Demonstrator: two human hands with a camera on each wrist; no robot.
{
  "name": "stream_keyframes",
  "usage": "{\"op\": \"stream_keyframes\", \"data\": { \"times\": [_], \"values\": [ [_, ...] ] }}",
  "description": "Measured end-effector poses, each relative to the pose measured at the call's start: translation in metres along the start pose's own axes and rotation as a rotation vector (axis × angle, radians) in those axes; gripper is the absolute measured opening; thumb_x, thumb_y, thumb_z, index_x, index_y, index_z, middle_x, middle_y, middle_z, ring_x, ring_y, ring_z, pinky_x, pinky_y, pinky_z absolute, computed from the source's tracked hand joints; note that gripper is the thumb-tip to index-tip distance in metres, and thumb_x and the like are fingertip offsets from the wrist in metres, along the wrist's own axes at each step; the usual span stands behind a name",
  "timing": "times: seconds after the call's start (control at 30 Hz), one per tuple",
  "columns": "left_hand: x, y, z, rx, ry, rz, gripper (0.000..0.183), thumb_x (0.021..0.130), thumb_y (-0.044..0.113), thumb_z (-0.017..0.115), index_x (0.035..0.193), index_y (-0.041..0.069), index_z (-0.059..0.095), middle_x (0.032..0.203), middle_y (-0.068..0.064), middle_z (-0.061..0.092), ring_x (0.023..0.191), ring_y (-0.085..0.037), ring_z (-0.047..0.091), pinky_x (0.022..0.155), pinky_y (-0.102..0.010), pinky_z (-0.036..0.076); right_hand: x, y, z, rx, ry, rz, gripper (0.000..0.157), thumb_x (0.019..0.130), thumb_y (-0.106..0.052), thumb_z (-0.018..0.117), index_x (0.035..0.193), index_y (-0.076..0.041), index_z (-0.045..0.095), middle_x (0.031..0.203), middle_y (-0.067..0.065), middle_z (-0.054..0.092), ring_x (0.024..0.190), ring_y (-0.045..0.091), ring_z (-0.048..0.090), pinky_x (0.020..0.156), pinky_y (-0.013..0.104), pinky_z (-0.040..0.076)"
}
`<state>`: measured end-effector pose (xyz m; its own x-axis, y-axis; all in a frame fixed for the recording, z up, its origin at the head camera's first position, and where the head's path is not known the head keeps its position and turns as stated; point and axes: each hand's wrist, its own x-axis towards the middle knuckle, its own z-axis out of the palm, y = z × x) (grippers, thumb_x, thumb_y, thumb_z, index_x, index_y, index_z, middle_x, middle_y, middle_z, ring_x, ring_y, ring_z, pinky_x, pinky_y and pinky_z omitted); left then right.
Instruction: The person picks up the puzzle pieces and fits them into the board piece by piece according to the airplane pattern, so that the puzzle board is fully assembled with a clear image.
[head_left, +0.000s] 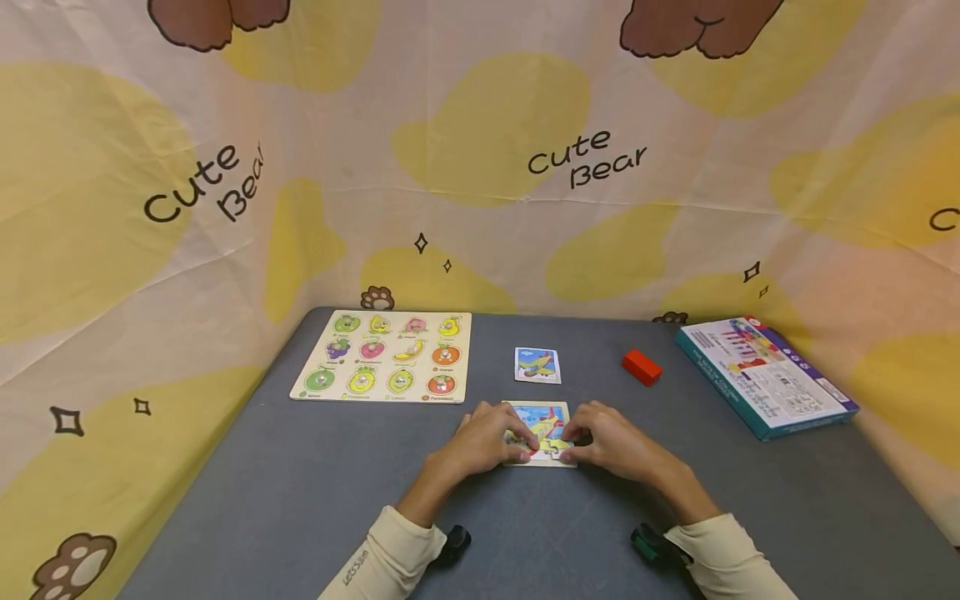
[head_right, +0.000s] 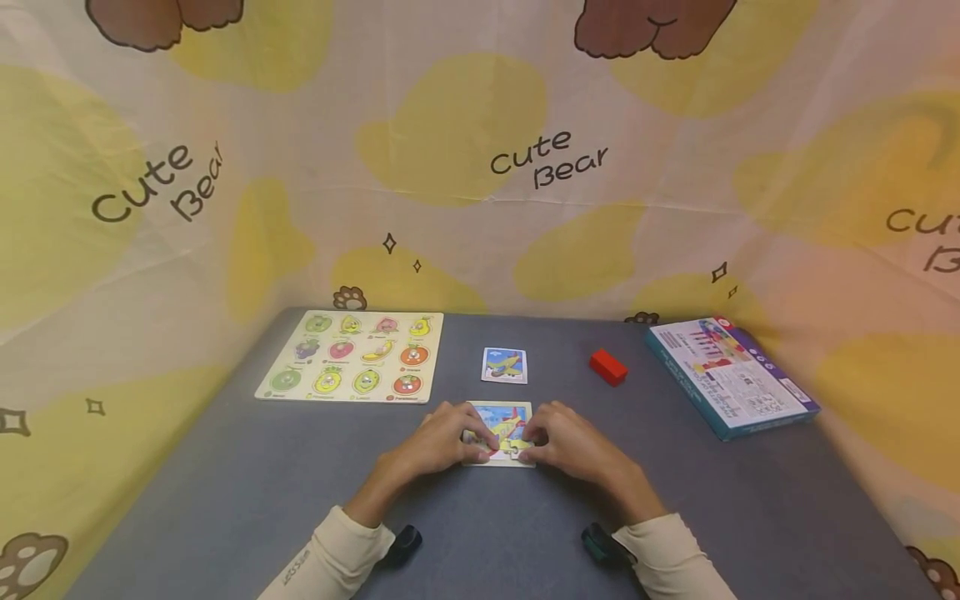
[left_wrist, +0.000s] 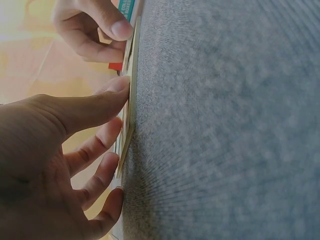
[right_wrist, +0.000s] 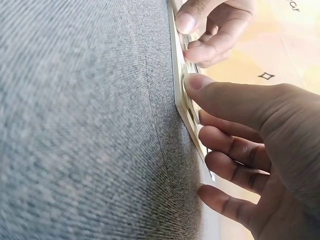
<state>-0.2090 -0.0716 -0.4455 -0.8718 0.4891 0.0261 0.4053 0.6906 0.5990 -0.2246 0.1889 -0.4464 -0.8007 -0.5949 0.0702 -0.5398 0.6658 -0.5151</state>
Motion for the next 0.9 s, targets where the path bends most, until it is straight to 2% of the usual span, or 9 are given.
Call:
{"op": "stream_keyframes", "data": {
  "times": [0.2,0.43,0.9],
  "values": [
    [0.0002,0.0002,-0.0003,-0.001,-0.001,0.007,0.011,0.09,0.022,0.085,0.1,0.027,0.087,0.104,0.009,0.065,0.098,-0.017,0.047,0.08,-0.04,0.034,-0.0012,-0.0007,-0.0002,0.013,0.009,0.003,0.021,0.09,-0.033,0.086,0.102,-0.018,0.078,0.095,-0.011,0.065,0.092,0.009,0.054,0.081,0.03,0.048],
    [0.0,-0.0003,0.0006,0.017,0.006,0.01,0.011,0.089,0.022,0.086,0.098,0.029,0.086,0.103,0.009,0.066,0.098,-0.016,0.048,0.079,-0.041,0.035,-0.0005,0.0025,0.0019,0.009,0.014,-0.084,0.023,0.092,-0.023,0.084,0.114,-0.019,0.082,0.089,-0.012,0.061,0.082,0.01,0.052,0.074,0.028,0.042],
    [-0.0007,-0.0009,0.0009,0.012,0.013,0.013,0.011,0.089,0.021,0.086,0.098,0.028,0.087,0.103,0.009,0.066,0.097,-0.017,0.048,0.08,-0.041,0.035,0.0004,0.0025,0.0052,0.051,0.008,-0.092,0.013,0.094,-0.026,0.083,0.106,-0.023,0.085,0.088,-0.012,0.059,0.08,0.009,0.051,0.07,0.027,0.04]
  ]
}}
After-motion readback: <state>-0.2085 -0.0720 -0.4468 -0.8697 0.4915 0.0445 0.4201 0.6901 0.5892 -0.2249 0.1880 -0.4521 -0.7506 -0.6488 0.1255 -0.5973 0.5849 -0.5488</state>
